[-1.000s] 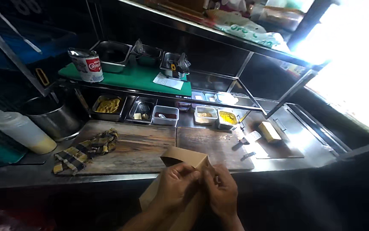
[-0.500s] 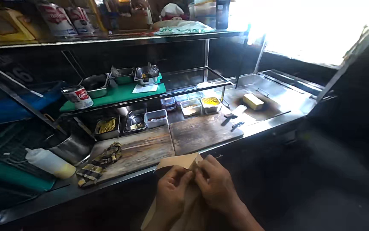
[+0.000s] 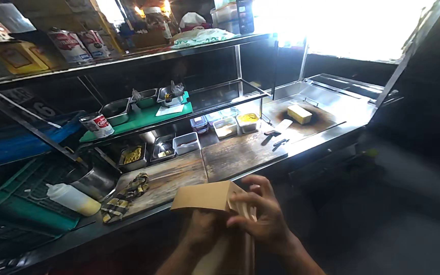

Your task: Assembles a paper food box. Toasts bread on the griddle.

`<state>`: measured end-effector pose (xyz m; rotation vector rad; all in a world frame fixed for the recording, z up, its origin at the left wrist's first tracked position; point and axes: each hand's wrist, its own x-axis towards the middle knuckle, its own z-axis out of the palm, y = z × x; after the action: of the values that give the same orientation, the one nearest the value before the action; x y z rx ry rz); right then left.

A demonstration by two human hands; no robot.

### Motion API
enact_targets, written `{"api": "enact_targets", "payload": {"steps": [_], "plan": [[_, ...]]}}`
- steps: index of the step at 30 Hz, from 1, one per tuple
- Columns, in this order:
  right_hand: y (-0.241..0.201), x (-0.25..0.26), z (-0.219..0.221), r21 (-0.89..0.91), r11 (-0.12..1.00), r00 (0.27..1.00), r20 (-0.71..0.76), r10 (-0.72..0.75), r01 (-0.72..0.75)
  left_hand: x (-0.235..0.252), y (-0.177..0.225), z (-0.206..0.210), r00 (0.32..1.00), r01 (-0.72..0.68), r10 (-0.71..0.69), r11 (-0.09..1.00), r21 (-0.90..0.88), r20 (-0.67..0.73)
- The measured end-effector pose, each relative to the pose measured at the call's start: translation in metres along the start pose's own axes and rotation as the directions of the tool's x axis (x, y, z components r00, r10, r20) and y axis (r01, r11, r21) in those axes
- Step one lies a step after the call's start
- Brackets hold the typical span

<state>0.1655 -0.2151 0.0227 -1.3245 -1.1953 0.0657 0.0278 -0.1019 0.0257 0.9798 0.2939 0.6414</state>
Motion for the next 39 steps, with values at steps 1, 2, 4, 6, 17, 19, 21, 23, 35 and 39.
{"api": "enact_targets", "payload": {"steps": [1, 2, 4, 6, 17, 19, 21, 23, 35, 39], "plan": [[-0.004, 0.007, -0.006, -0.024, 1.0, 0.992, 0.125, 0.005, -0.003, 0.006, 0.007, -0.004, 0.99, 0.098, -0.098, 0.995, 0.005, 0.101], [-0.008, 0.017, -0.009, -0.067, 0.998, 0.967, 0.255, 0.024, -0.007, 0.015, 0.009, -0.01, 0.958, 0.196, -0.191, 0.981, -0.001, 0.215], [-0.01, 0.04, -0.01, -0.138, 0.99, 0.908, 0.413, 0.072, -0.015, 0.033, -0.001, -0.016, 0.918, 0.315, -0.298, 0.949, -0.026, 0.262], [0.003, 0.063, -0.018, -0.143, 0.99, 0.885, 0.458, 0.083, -0.019, 0.044, -0.007, 0.0, 0.958, 0.265, -0.275, 0.959, 0.104, 0.086], [-0.01, 0.171, -0.051, 0.418, 0.907, 0.785, 0.58, -0.219, -0.055, 0.096, 0.14, -0.027, 0.79, -0.371, -0.054, 0.752, 0.545, 0.611], [-0.017, 0.2, -0.004, 0.427, 0.89, 0.633, 0.736, -0.241, -0.158, 0.11, 0.115, -0.044, 0.735, 0.034, -0.184, 0.971, 0.235, 0.652], [0.009, 0.217, 0.014, 0.43, 0.855, 0.63, 0.758, -0.168, -0.29, 0.125, 0.1, -0.07, 0.763, 0.124, -0.126, 0.991, 0.048, 0.634], [0.065, 0.216, 0.01, 0.51, 0.768, 0.81, 0.587, 0.019, -0.388, 0.133, 0.091, -0.109, 0.934, 0.056, -0.037, 0.997, -0.045, 0.356], [0.26, 0.128, 0.179, -0.507, 0.441, 0.183, 0.478, 0.859, -0.741, 0.113, -0.053, -0.306, 0.575, 0.255, -0.065, 0.961, 0.104, -0.815], [0.313, 0.288, 0.225, -0.817, 0.575, 0.195, 0.56, 0.805, -0.026, 0.132, -0.032, -0.373, 0.753, 0.214, 0.421, 0.57, 0.793, -0.505]]}}
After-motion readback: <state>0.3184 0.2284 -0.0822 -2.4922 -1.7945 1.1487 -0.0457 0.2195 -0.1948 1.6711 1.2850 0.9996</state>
